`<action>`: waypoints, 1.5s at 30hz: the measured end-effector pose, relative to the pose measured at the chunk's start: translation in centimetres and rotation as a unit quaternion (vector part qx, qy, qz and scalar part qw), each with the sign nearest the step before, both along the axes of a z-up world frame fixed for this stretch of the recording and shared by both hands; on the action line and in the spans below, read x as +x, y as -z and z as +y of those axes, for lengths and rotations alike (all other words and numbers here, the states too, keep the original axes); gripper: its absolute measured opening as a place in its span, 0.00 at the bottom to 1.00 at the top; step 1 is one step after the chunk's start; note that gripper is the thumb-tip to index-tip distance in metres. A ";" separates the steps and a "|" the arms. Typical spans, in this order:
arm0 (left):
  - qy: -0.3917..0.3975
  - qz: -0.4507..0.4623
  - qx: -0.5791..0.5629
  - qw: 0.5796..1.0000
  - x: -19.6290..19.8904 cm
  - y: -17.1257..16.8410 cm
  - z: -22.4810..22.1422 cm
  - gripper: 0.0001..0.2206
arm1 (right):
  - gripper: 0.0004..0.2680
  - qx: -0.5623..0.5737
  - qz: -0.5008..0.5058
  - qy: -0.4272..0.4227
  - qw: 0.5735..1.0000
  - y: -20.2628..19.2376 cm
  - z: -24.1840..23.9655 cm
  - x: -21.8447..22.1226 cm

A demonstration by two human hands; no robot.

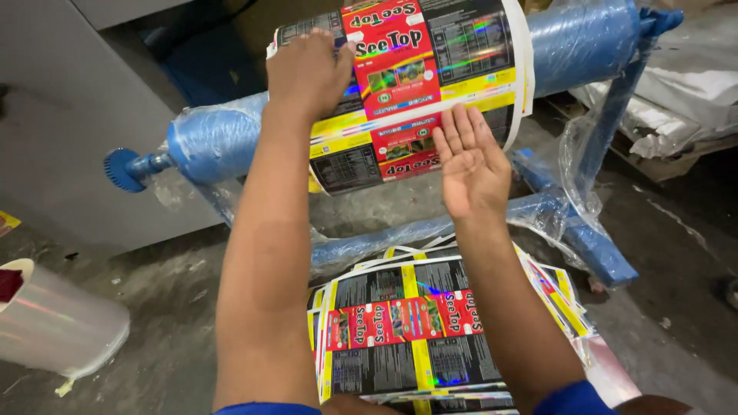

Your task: Manually wrapping printed label sheets around a cylindrical roll on a winding stand.

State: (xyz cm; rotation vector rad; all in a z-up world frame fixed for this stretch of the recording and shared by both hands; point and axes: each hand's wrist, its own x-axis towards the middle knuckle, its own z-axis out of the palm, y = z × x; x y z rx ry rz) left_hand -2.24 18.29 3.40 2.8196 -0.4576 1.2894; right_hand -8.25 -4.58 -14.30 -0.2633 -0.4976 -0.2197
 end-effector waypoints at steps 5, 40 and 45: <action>0.046 -0.029 0.039 0.998 -1.8 1.9 0.4 0.23 | 0.19 0.050 0.130 0.012 0.990 1.7 0.2 1.5; 0.035 0.104 -0.006 0.994 -6.0 4.8 0.2 0.28 | 0.20 0.063 0.245 0.067 0.965 6.5 0.4 4.3; 0.036 0.096 -0.005 0.995 -5.5 5.2 0.4 0.29 | 0.17 0.065 0.233 0.064 0.968 7.5 -0.4 6.1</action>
